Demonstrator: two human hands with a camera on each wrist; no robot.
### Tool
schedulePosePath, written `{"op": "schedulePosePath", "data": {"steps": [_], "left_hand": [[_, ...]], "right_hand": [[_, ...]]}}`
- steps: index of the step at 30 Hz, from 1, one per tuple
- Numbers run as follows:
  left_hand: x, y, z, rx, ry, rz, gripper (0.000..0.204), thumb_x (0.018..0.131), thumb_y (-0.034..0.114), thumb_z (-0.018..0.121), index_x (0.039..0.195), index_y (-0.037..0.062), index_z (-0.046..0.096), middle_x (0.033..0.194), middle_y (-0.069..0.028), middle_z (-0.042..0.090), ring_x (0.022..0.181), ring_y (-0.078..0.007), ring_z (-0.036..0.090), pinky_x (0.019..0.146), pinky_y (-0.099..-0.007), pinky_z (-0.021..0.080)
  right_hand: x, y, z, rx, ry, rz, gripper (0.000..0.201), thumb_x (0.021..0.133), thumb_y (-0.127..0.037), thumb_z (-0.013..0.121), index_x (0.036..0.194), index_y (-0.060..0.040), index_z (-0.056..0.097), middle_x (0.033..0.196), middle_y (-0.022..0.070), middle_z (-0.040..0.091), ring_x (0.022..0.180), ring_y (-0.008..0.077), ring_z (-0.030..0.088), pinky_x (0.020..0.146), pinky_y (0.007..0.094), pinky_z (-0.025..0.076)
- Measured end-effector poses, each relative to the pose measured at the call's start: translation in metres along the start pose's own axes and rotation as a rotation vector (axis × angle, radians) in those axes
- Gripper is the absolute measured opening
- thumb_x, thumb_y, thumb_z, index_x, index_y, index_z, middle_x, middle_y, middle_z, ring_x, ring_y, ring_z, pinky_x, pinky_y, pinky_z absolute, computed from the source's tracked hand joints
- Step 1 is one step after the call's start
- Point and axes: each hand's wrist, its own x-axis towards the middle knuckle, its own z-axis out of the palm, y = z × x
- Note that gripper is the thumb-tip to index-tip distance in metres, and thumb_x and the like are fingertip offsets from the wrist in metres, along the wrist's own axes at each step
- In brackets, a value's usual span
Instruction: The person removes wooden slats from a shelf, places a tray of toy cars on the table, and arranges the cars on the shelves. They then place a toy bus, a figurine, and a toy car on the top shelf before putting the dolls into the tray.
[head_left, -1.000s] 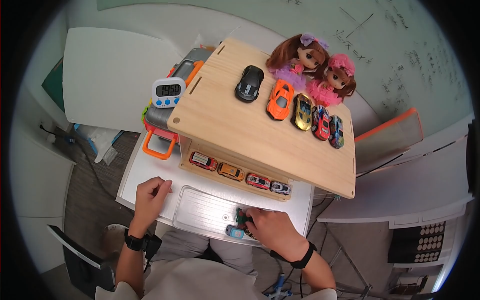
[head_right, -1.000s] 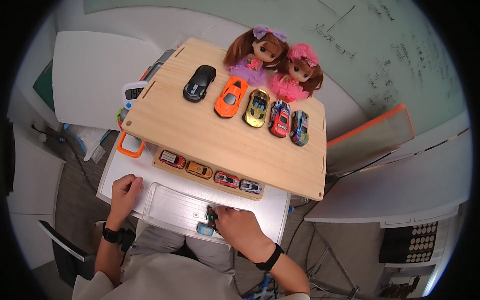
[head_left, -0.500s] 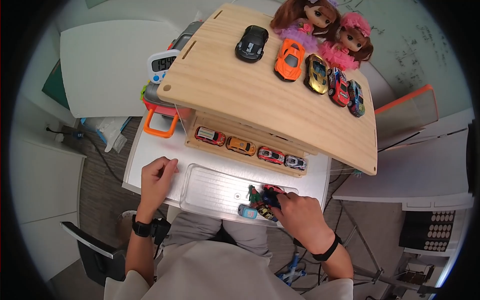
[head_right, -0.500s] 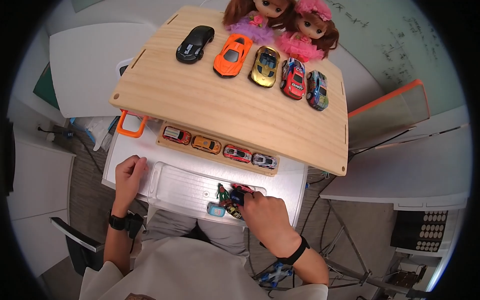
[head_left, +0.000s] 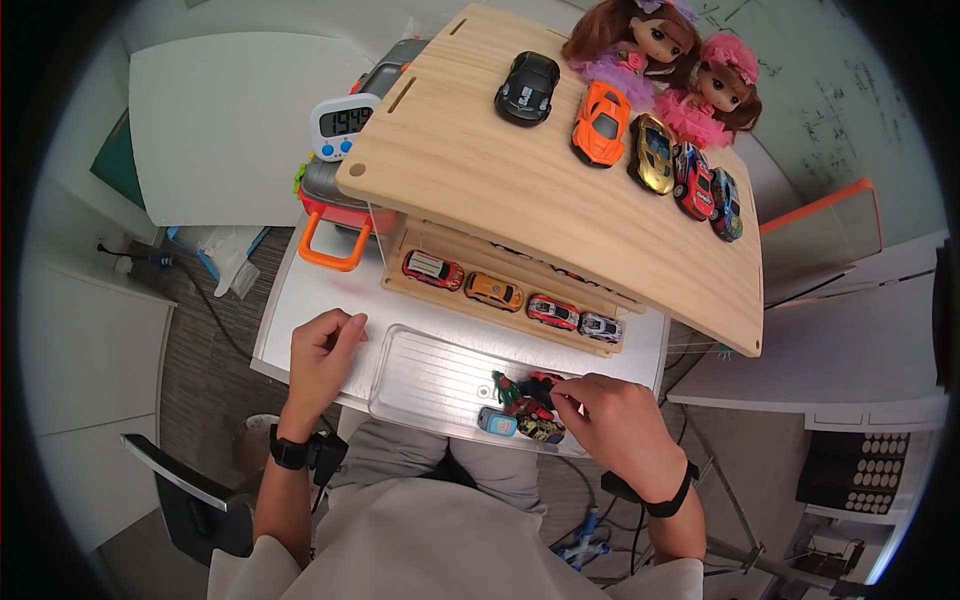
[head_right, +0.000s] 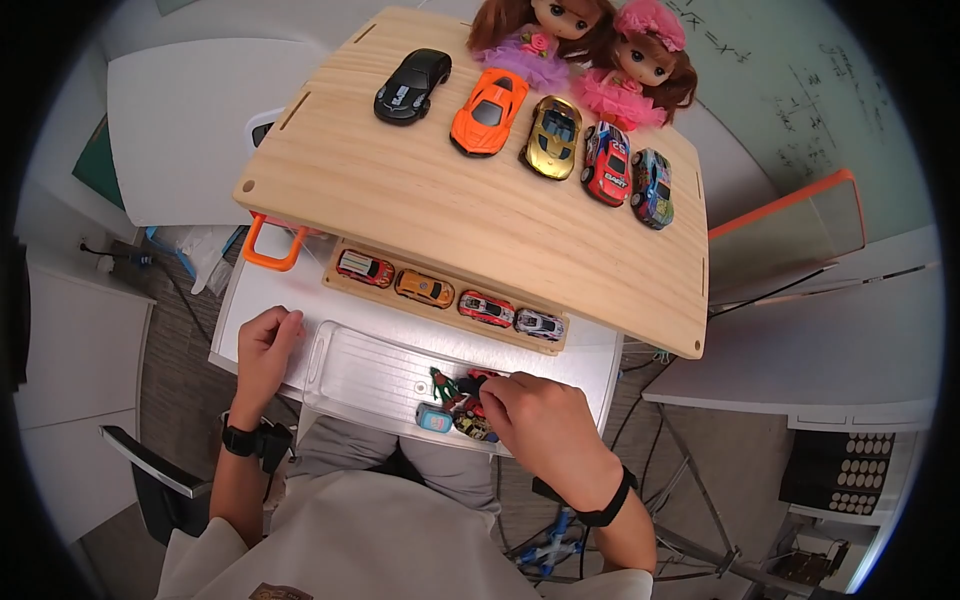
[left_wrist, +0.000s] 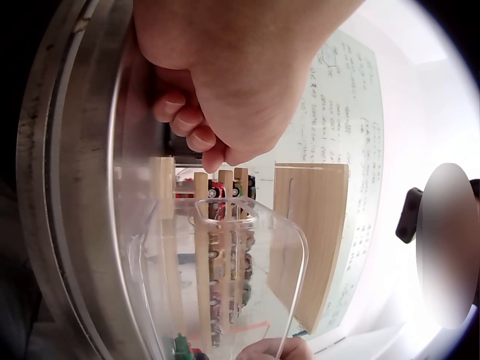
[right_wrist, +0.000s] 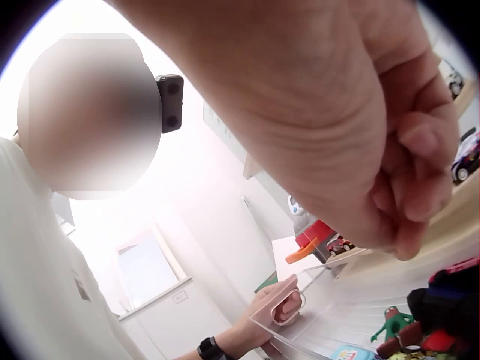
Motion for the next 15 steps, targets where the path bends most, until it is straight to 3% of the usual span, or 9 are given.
{"op": "schedulePosePath", "data": {"steps": [5,11,15], "left_hand": [[0.0,0.001,0.0,0.0,0.002,-0.001,0.029,0.101,0.016,0.069,0.079,-0.0031,0.068,0.066,-0.0003,0.061,0.062,-0.0043,0.045,0.058,-0.0248,0.037],[0.0,0.006,0.0,0.026,-0.015,0.014,0.028,0.101,0.016,0.069,0.08,-0.0035,0.068,0.067,-0.0005,0.061,0.062,-0.0042,0.046,0.058,-0.0246,0.037],[0.0,0.004,0.002,0.014,0.002,0.011,0.028,0.101,0.016,0.069,0.08,-0.0031,0.068,0.067,0.0,0.061,0.062,-0.0042,0.046,0.058,-0.0244,0.037]], "right_hand": [[-0.006,0.0,0.016,-0.22,-0.093,0.044,0.012,0.089,-0.019,0.076,0.091,-0.007,0.076,0.081,0.0073,0.074,0.068,0.028,0.072,0.06,0.0385,0.058],[-0.007,-0.006,0.009,-0.061,-0.22,-0.008,0.019,0.091,-0.022,0.073,0.089,-0.004,0.07,0.081,0.0122,0.071,0.073,0.0306,0.073,0.062,0.0419,0.058],[-0.01,-0.001,0.01,-0.152,-0.324,0.017,0.023,0.09,-0.026,0.075,0.09,-0.0029,0.069,0.077,0.0145,0.071,0.073,0.0328,0.073,0.063,0.0426,0.058]]}}
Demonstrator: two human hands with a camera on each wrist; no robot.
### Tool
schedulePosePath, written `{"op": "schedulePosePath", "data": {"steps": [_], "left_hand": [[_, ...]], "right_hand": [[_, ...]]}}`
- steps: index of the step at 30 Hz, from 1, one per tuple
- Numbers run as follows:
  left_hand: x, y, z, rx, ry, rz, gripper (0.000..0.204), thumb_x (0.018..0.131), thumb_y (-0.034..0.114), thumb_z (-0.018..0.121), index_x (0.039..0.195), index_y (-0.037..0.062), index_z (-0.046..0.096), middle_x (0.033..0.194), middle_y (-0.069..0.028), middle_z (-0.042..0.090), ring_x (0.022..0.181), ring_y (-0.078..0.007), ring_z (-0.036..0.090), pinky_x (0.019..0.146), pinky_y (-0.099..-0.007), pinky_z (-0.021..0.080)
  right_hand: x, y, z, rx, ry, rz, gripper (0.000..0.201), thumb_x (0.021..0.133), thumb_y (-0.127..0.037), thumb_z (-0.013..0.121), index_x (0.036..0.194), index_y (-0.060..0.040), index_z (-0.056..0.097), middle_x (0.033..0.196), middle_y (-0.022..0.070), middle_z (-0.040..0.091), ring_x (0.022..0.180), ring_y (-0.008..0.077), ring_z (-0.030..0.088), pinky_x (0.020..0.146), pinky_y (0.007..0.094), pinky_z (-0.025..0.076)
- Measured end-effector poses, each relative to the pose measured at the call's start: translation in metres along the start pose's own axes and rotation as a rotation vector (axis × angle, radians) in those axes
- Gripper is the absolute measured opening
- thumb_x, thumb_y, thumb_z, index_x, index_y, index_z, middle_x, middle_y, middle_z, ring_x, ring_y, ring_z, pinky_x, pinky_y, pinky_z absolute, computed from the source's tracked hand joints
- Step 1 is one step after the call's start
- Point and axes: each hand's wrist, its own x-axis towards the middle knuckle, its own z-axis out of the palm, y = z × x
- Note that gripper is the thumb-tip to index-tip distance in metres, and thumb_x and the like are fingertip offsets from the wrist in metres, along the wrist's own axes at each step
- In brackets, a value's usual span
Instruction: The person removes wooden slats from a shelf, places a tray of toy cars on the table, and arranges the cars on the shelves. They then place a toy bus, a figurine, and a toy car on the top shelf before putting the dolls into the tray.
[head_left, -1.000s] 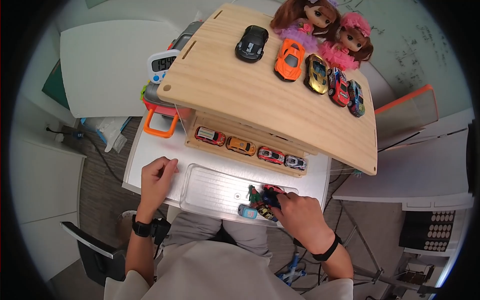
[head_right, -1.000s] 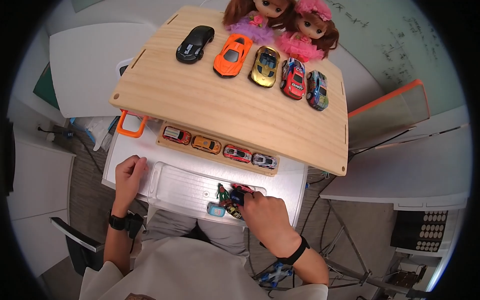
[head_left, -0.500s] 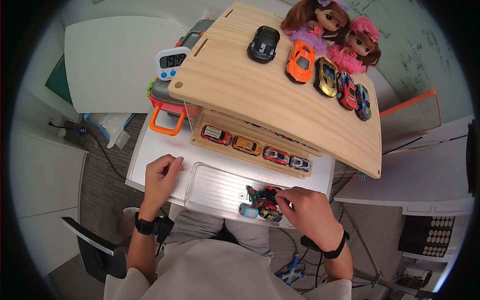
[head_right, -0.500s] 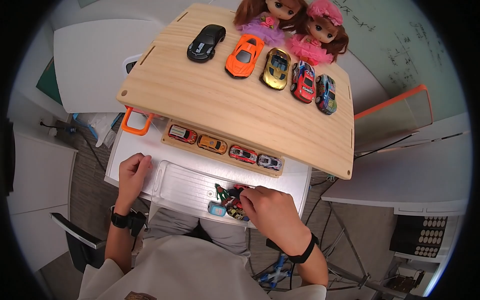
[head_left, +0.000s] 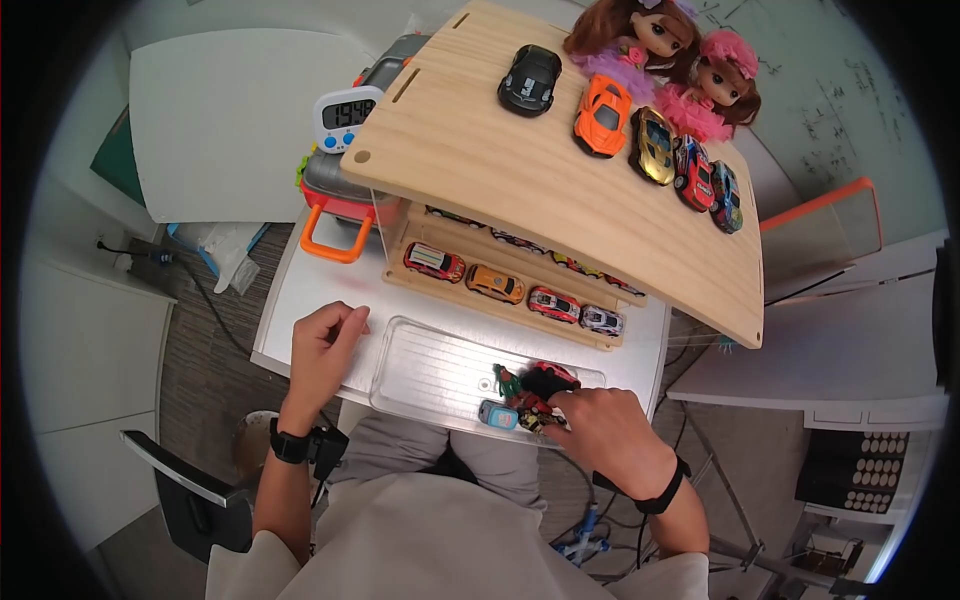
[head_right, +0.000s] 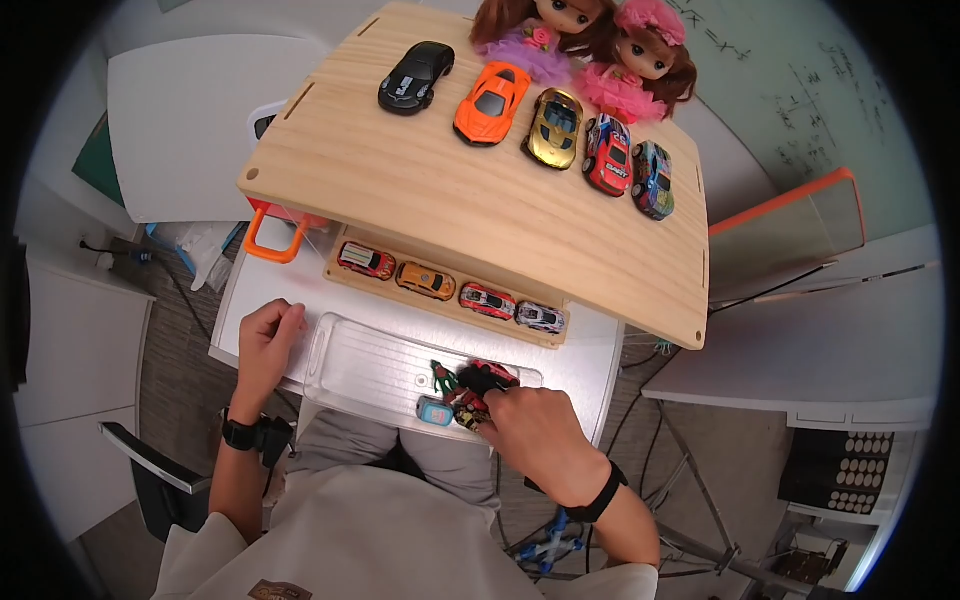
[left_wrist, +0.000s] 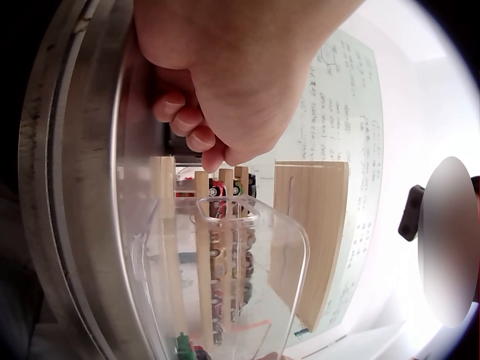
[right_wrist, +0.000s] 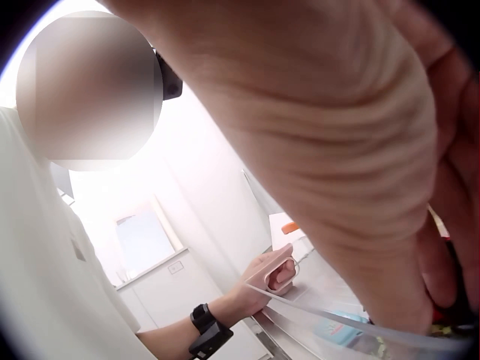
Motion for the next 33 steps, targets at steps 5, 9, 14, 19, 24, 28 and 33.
{"op": "schedulePosePath", "data": {"steps": [5,9,14,19,24,28,33], "left_hand": [[0.0,-0.001,-0.002,-0.012,-0.001,-0.004,0.028,0.101,0.015,0.069,0.08,-0.0031,0.068,0.067,-0.0002,0.062,0.063,-0.0042,0.047,0.059,-0.0244,0.039],[0.0,0.002,-0.001,0.026,-0.013,-0.021,0.027,0.101,0.015,0.069,0.08,-0.0034,0.068,0.067,-0.0005,0.061,0.063,-0.0043,0.047,0.059,-0.0246,0.039],[0.0,-0.001,-0.002,0.001,-0.023,-0.02,0.027,0.1,0.013,0.068,0.08,-0.0039,0.068,0.067,-0.0016,0.062,0.064,-0.005,0.049,0.059,-0.0251,0.039],[0.0,-0.005,-0.002,0.002,-0.029,-0.015,0.027,0.101,0.014,0.068,0.079,-0.0039,0.068,0.068,-0.0022,0.063,0.065,-0.0056,0.049,0.06,-0.0256,0.039],[-0.001,-0.008,-0.002,-0.009,-0.028,-0.029,0.028,0.101,0.014,0.067,0.079,-0.0035,0.068,0.068,-0.001,0.062,0.065,-0.0048,0.048,0.059,-0.0251,0.038],[0.0,-0.01,-0.002,-0.027,-0.026,-0.027,0.029,0.102,0.014,0.066,0.078,-0.0026,0.067,0.068,0.0008,0.061,0.064,-0.0038,0.046,0.057,-0.0244,0.036],[-0.001,-0.001,-0.002,0.006,-0.022,-0.025,0.03,0.103,0.014,0.065,0.078,-0.002,0.066,0.068,0.0025,0.059,0.063,-0.0029,0.043,0.056,-0.024,0.034]], "right_hand": [[0.008,-0.002,-0.001,-0.005,-0.194,0.115,0.034,0.088,-0.032,0.075,0.11,-0.0061,0.071,0.078,0.0175,0.073,0.08,0.0358,0.073,0.069,0.0447,0.058],[0.007,0.004,-0.001,0.027,-0.167,0.093,0.033,0.088,-0.033,0.075,0.107,-0.0061,0.073,0.082,0.017,0.073,0.08,0.036,0.073,0.071,0.0447,0.059],[0.001,0.014,-0.012,0.092,-0.061,-0.025,0.03,0.09,-0.03,0.073,0.106,-0.0047,0.075,0.093,0.0123,0.074,0.087,0.0334,0.073,0.076,0.0439,0.06],[-0.012,0.011,-0.052,0.355,-0.138,-0.005,0.03,0.092,-0.029,0.071,0.11,-0.0058,0.075,0.098,0.0134,0.075,0.077,0.0325,0.073,0.074,0.0396,0.061],[-0.048,0.014,-0.105,0.608,0.046,-0.172,0.032,0.086,-0.019,0.082,0.115,-0.0067,0.075,0.101,0.0095,0.076,0.079,0.0223,0.073,0.073,0.0324,0.059],[-0.07,0.045,-0.132,0.742,0.386,-0.178,0.038,0.083,-0.01,0.088,0.116,-0.0022,0.071,0.106,0.0058,0.074,0.085,0.0106,0.07,0.072,0.0257,0.056],[-0.06,0.077,-0.179,0.976,0.435,0.098,0.03,0.092,-0.004,0.077,0.12,0.002,0.069,0.105,0.005,0.074,0.093,0.0047,0.067,0.081,0.0206,0.054]]}}
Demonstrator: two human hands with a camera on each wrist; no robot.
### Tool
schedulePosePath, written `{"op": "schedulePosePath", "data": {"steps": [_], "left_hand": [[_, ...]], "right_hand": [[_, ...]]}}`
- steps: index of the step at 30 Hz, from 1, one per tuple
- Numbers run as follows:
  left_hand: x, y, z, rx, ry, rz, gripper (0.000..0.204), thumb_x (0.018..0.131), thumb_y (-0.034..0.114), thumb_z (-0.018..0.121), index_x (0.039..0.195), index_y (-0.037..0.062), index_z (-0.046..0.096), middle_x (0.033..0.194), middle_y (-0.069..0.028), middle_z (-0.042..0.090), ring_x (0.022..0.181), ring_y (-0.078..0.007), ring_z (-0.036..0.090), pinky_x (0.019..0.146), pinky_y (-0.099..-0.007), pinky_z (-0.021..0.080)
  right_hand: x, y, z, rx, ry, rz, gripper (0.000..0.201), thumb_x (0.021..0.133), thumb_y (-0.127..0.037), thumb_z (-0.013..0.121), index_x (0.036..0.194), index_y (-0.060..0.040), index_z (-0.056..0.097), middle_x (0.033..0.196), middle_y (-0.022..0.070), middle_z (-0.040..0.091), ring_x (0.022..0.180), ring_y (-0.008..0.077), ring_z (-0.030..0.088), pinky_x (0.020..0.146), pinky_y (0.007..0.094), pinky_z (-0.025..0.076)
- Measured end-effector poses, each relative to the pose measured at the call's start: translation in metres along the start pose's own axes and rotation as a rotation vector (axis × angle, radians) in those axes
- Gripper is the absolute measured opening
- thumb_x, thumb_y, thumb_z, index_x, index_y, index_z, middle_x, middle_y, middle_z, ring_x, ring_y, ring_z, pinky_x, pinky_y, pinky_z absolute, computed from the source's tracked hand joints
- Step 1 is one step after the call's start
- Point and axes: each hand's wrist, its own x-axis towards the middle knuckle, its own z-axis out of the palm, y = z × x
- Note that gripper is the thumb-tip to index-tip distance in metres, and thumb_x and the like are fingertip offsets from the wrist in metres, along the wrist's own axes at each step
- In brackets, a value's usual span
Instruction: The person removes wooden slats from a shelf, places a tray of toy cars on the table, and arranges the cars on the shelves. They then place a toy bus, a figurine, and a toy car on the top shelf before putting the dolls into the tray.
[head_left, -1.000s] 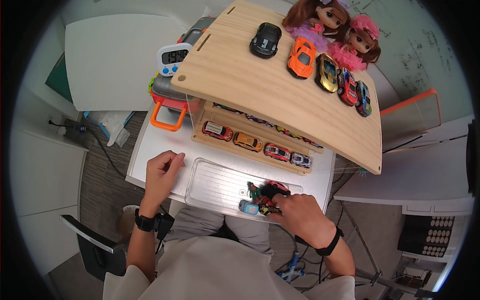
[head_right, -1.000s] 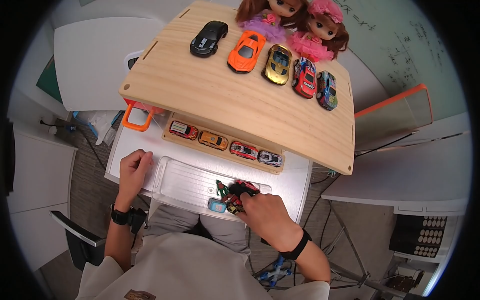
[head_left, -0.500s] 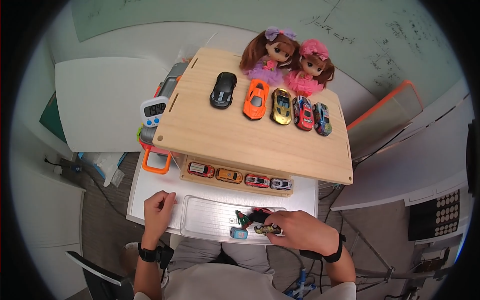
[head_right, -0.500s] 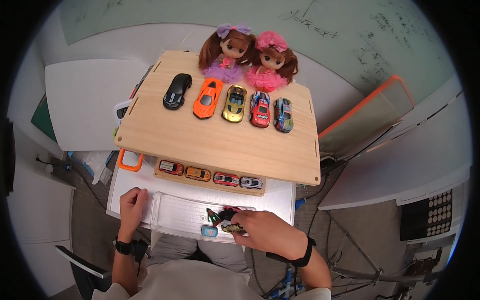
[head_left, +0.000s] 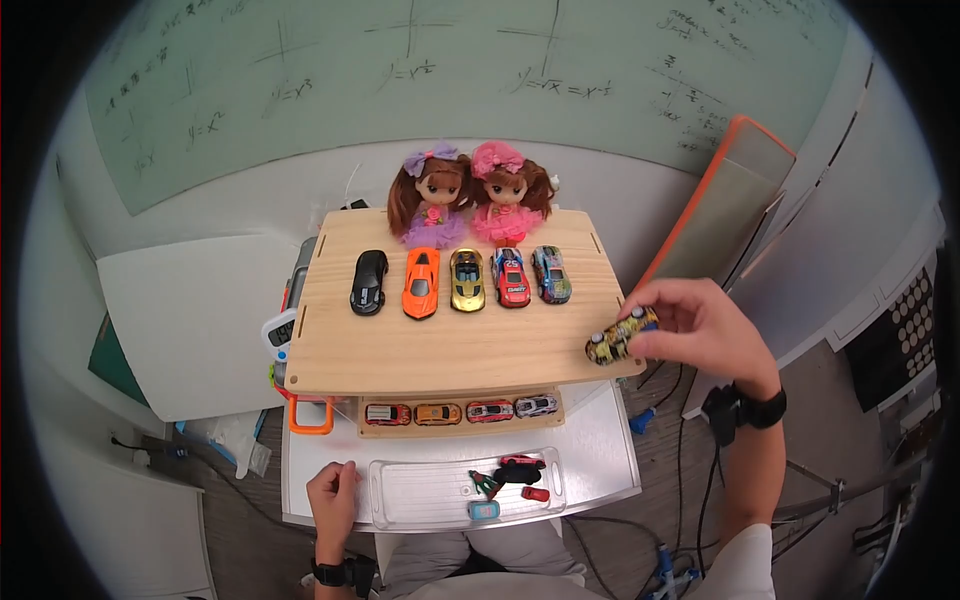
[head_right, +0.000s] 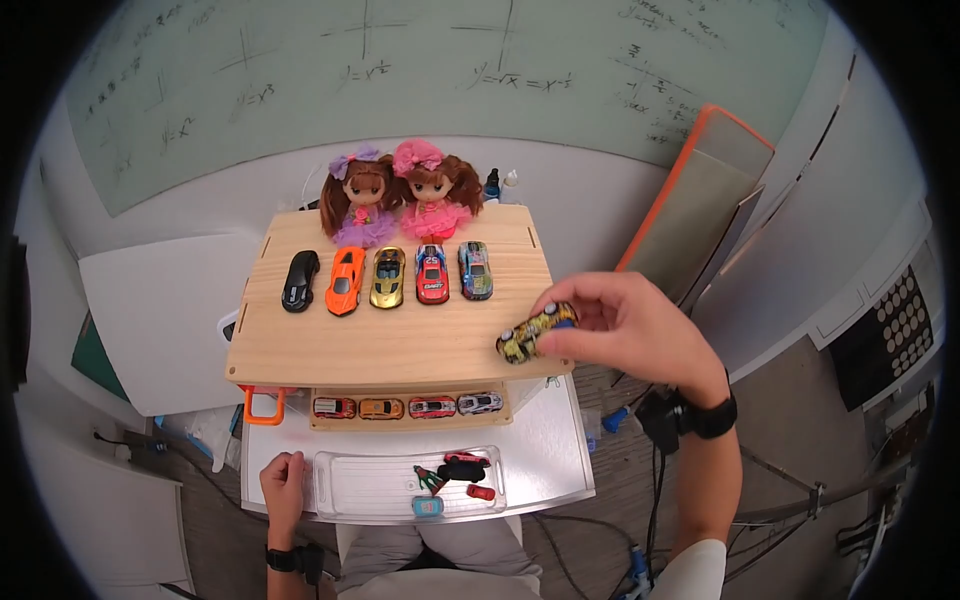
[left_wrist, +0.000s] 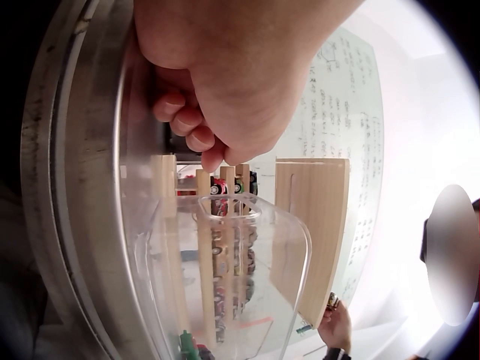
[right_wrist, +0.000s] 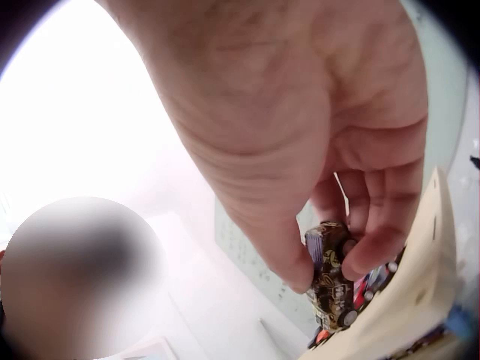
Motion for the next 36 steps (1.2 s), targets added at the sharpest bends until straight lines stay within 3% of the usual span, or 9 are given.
{"op": "schedulePosePath", "data": {"steps": [4,8,9,12,15,18,32,35,36], "left_hand": [[0.001,-0.006,0.001,-0.039,0.012,-0.012,0.03,0.103,0.014,0.065,0.077,-0.0016,0.066,0.067,0.0037,0.057,0.062,-0.0025,0.042,0.055,-0.0241,0.032],[0.001,-0.009,0.001,-0.016,0.027,-0.017,0.031,0.103,0.014,0.064,0.076,-0.0007,0.065,0.067,0.0041,0.057,0.062,-0.0025,0.04,0.056,-0.024,0.031],[0.002,-0.011,0.001,-0.035,0.028,-0.037,0.032,0.103,0.014,0.064,0.075,-0.0001,0.065,0.066,0.0045,0.055,0.061,-0.0026,0.039,0.056,-0.0241,0.03],[0.003,-0.016,0.001,-0.031,0.02,0.02,0.035,0.106,0.017,0.062,0.075,0.001,0.062,0.062,0.0068,0.048,0.057,-0.0016,0.036,0.052,-0.0226,0.026],[0.002,-0.013,0.002,-0.024,0.018,0.025,0.035,0.106,0.017,0.062,0.075,0.0014,0.061,0.063,0.007,0.048,0.057,-0.0015,0.036,0.052,-0.0227,0.027],[0.002,-0.01,0.001,-0.04,0.011,-0.021,0.032,0.105,0.015,0.064,0.076,0.0003,0.064,0.065,0.0055,0.054,0.061,-0.002,0.039,0.055,-0.0234,0.029],[0.0,-0.005,0.002,-0.036,0.009,-0.031,0.033,0.106,0.017,0.063,0.077,0.002,0.063,0.066,0.0093,0.046,0.061,-0.0013,0.034,0.054,-0.0229,0.025],[0.001,-0.007,0.002,-0.053,0.017,-0.014,0.033,0.107,0.018,0.062,0.078,0.0022,0.063,0.066,0.0092,0.046,0.061,-0.0011,0.034,0.054,-0.0231,0.024],[0.0,-0.008,0.001,-0.049,0.025,-0.038,0.033,0.107,0.018,0.062,0.078,0.0022,0.063,0.066,0.0092,0.046,0.061,-0.0011,0.034,0.054,-0.0231,0.024]], "right_hand": [[0.038,-0.008,-0.026,-0.411,-0.049,0.025,0.036,0.096,-0.021,0.068,0.125,-0.0015,0.072,0.099,0.0022,0.072,0.083,0.0044,0.062,0.076,0.0222,0.053],[0.058,-0.002,-0.031,-0.533,-0.033,-0.026,0.044,0.096,-0.031,0.069,0.132,-0.0065,0.071,0.102,0.0068,0.074,0.093,0.0122,0.064,0.083,0.0283,0.052],[0.06,0.0,-0.031,-0.526,-0.024,-0.044,0.048,0.095,-0.036,0.07,0.134,-0.0082,0.07,0.112,0.0078,0.073,0.097,0.0152,0.064,0.091,0.0317,0.052],[0.058,0.006,-0.03,-0.544,0.092,-0.069,0.057,0.092,-0.039,0.076,0.14,-0.0092,0.066,0.125,0.0086,0.07,0.104,0.0171,0.064,0.092,0.0327,0.053],[0.054,0.022,-0.025,-0.56,0.135,-0.171,0.07,0.087,-0.041,0.082,0.146,-0.0098,0.06,0.133,0.0092,0.066,0.112,0.0194,0.063,0.091,0.0341,0.053],[0.048,0.026,-0.016,-0.666,0.138,-0.147,0.08,0.082,-0.041,0.086,0.149,-0.0094,0.055,0.136,0.009,0.065,0.118,0.0208,0.061,0.09,0.0348,0.054],[0.059,0.039,-0.019,-0.662,0.181,-0.319,0.084,0.084,-0.045,0.084,0.154,-0.0125,0.051,0.139,0.008,0.065,0.117,0.0213,0.061,0.095,0.0352,0.052],[0.049,0.035,-0.013,-0.651,0.266,-0.419,0.072,0.086,-0.037,0.083,0.148,-0.0109,0.057,0.13,0.0072,0.067,0.11,0.0171,0.061,0.09,0.0307,0.052],[0.039,0.027,-0.007,-0.609,0.308,-0.453,0.059,0.088,-0.036,0.081,0.139,-0.0097,0.064,0.122,0.0049,0.068,0.103,0.0146,0.061,0.084,0.0283,0.05]]}}
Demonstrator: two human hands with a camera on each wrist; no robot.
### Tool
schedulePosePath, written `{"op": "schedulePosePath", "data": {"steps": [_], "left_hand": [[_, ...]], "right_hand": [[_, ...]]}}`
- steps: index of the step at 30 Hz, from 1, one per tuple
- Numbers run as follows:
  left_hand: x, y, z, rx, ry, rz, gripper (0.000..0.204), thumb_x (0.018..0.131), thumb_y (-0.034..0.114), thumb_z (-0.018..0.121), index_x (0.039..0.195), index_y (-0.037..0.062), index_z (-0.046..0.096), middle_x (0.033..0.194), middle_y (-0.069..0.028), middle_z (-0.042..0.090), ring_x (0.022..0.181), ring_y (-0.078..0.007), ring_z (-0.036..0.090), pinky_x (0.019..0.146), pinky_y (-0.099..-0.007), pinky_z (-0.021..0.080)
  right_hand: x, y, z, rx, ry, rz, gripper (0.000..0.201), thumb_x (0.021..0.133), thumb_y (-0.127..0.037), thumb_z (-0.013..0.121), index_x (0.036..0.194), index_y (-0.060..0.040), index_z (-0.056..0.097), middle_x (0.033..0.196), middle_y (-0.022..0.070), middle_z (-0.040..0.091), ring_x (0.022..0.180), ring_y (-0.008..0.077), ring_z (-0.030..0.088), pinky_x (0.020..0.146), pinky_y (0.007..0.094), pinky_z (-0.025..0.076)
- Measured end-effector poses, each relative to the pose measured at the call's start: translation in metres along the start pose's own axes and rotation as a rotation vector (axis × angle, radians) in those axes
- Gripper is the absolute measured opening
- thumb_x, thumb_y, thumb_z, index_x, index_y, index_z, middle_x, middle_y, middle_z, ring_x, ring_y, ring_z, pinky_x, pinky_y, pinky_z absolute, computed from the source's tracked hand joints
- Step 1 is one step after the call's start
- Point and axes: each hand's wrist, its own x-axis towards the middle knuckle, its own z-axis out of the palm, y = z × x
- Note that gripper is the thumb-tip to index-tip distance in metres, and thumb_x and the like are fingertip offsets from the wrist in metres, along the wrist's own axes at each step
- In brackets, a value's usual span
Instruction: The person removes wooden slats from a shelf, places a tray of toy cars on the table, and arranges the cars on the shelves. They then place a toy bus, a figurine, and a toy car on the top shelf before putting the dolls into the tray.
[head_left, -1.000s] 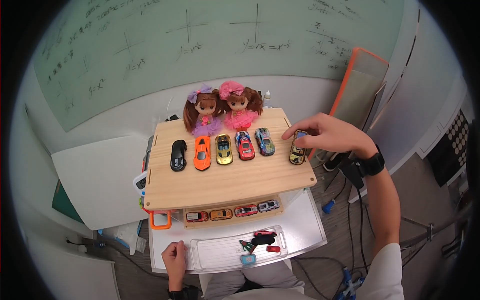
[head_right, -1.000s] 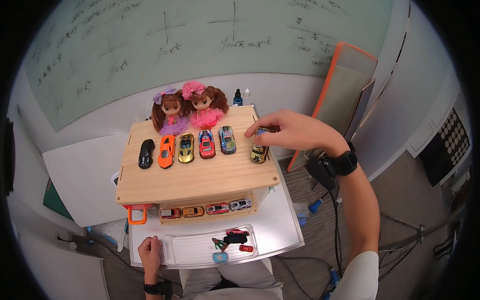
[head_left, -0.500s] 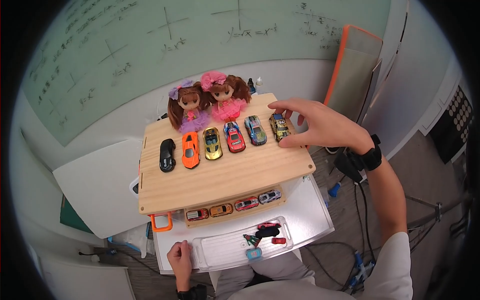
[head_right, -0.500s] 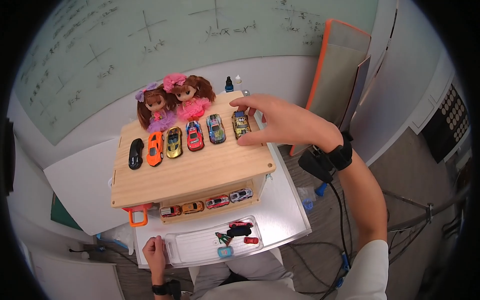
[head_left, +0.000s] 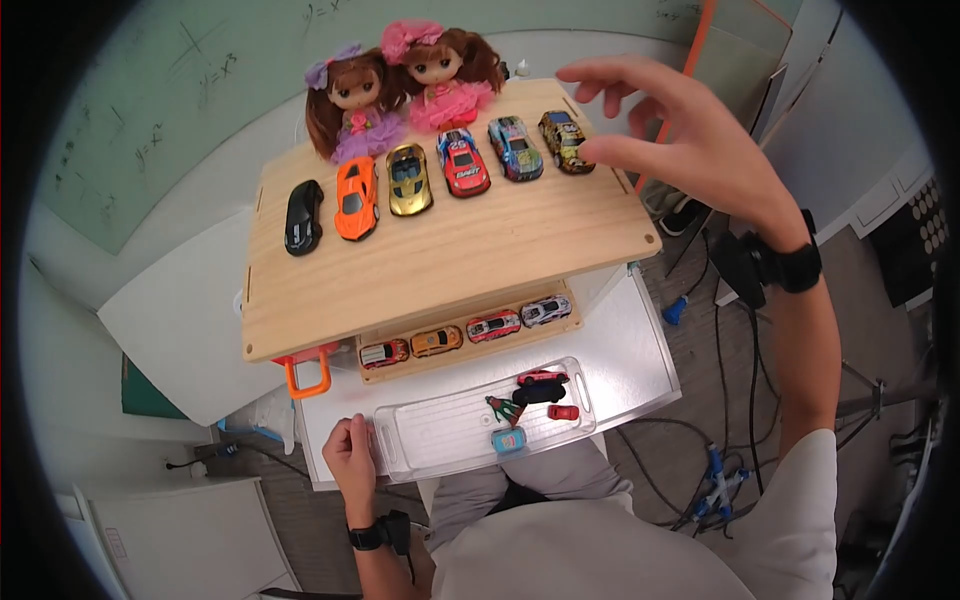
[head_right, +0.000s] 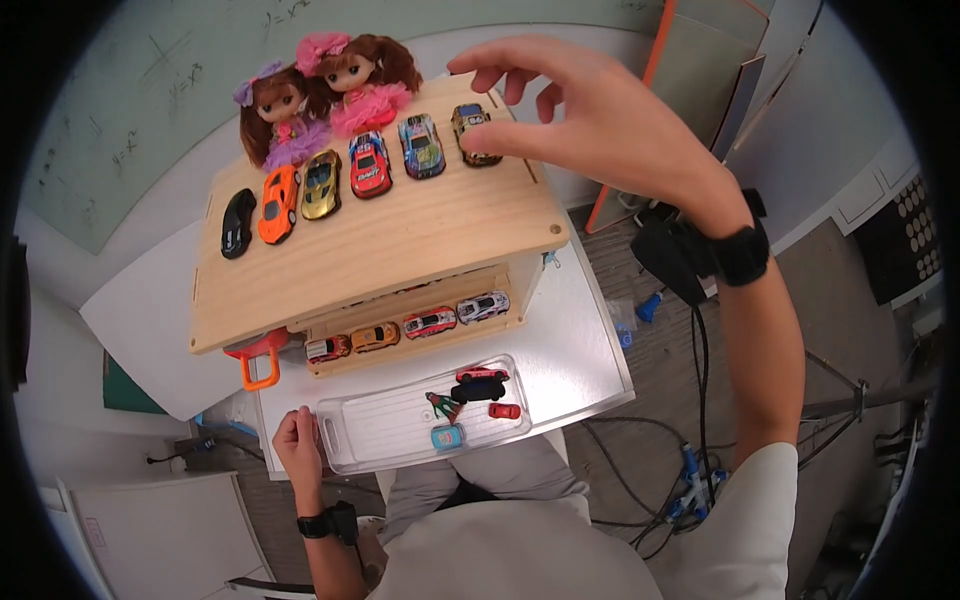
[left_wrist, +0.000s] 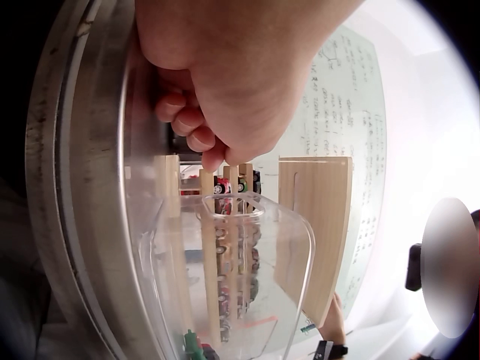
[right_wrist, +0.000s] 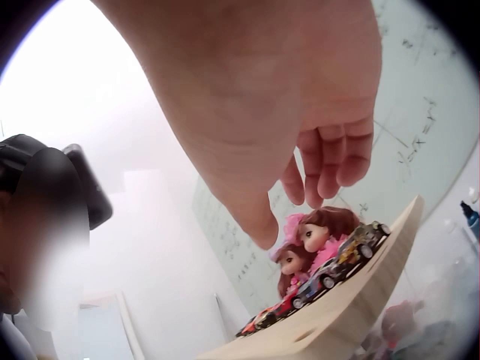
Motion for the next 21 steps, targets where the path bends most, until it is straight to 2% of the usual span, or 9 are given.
{"op": "schedulePosePath", "data": {"steps": [1,2,6,8,10,11,13,17,21], "left_hand": [[0.0,-0.001,0.0,0.0,-0.005,0.004,0.033,0.107,0.018,0.062,0.078,0.0021,0.063,0.065,0.0091,0.045,0.061,-0.0012,0.034,0.054,-0.0232,0.024],[0.001,-0.001,0.001,-0.004,-0.007,0.01,0.033,0.107,0.018,0.062,0.077,0.002,0.063,0.065,0.009,0.045,0.061,-0.0012,0.034,0.054,-0.0233,0.024],[0.002,-0.001,0.0,0.053,-0.019,0.026,0.033,0.107,0.018,0.062,0.078,0.0022,0.063,0.064,0.0087,0.045,0.06,-0.0014,0.034,0.054,-0.0233,0.025],[0.0,0.004,0.002,0.036,-0.011,0.006,0.032,0.107,0.018,0.062,0.079,0.0028,0.064,0.064,0.0086,0.045,0.059,-0.0013,0.034,0.053,-0.0231,0.025],[0.001,0.002,0.001,0.052,-0.019,0.029,0.031,0.106,0.019,0.062,0.079,0.003,0.064,0.064,0.0085,0.046,0.059,-0.0013,0.035,0.053,-0.0229,0.025],[0.0,0.006,0.002,0.058,-0.014,0.023,0.031,0.106,0.018,0.063,0.079,0.0029,0.064,0.064,0.0086,0.046,0.059,-0.0013,0.034,0.053,-0.0228,0.026],[0.0,0.007,0.001,0.06,-0.016,0.021,0.031,0.106,0.018,0.063,0.079,0.0026,0.064,0.064,0.0085,0.046,0.059,-0.0013,0.034,0.054,-0.0227,0.026],[0.0,-0.001,-0.001,0.029,-0.028,0.005,0.031,0.105,0.017,0.064,0.078,0.0017,0.064,0.065,0.0078,0.048,0.061,-0.0013,0.035,0.055,-0.0223,0.027],[-0.001,0.003,0.0,0.039,-0.021,0.018,0.031,0.105,0.017,0.065,0.078,0.0009,0.064,0.067,0.0069,0.051,0.063,-0.0014,0.038,0.056,-0.0219,0.029]], "right_hand": [[-0.006,-0.013,-0.004,0.031,0.056,-0.014,0.047,0.091,-0.034,0.079,0.129,-0.0085,0.071,0.114,0.0027,0.07,0.096,0.0122,0.061,0.078,0.026,0.049],[-0.015,-0.026,-0.006,0.014,0.029,0.024,0.034,0.09,-0.015,0.079,0.122,-0.0064,0.072,0.102,0.0002,0.066,0.091,0.0064,0.062,0.076,0.0231,0.048],[-0.051,-0.069,0.013,0.114,-0.251,-0.126,0.013,0.089,-0.008,0.076,0.101,-0.0037,0.076,0.087,0.0044,0.072,0.074,0.0137,0.066,0.061,0.0279,0.052],[-0.075,-0.068,0.05,0.079,-0.317,-0.253,0.018,0.086,-0.012,0.075,0.102,-0.0032,0.072,0.084,0.0081,0.069,0.07,0.0211,0.066,0.06,0.0339,0.054],[-0.096,-0.068,0.081,-0.068,-0.463,-0.297,0.013,0.08,-0.009,0.072,0.09,-0.0007,0.067,0.081,0.0092,0.068,0.071,0.0219,0.068,0.061,0.0333,0.056],[-0.103,-0.067,0.094,-0.066,-0.471,-0.301,0.013,0.08,-0.009,0.072,0.09,-0.0007,0.067,0.081,0.0092,0.068,0.071,0.0219,0.068,0.061,0.0333,0.056],[-0.115,-0.063,0.116,-0.324,-0.633,-0.263,0.012,0.091,-0.015,0.072,0.093,-0.0032,0.068,0.077,0.0085,0.068,0.074,0.0196,0.069,0.059,0.0311,0.056],[-0.135,-0.056,0.15,-0.491,-0.644,-0.261,0.011,0.089,-0.014,0.069,0.091,-0.0041,0.064,0.072,0.0067,0.064,0.072,0.0194,0.069,0.058,0.031,0.056],[-0.135,-0.058,0.154,-0.5,-0.703,-0.223,0.012,0.083,-0.009,0.069,0.092,-0.0039,0.065,0.078,0.0067,0.066,0.075,0.0197,0.069,0.058,0.0302,0.056]]}}
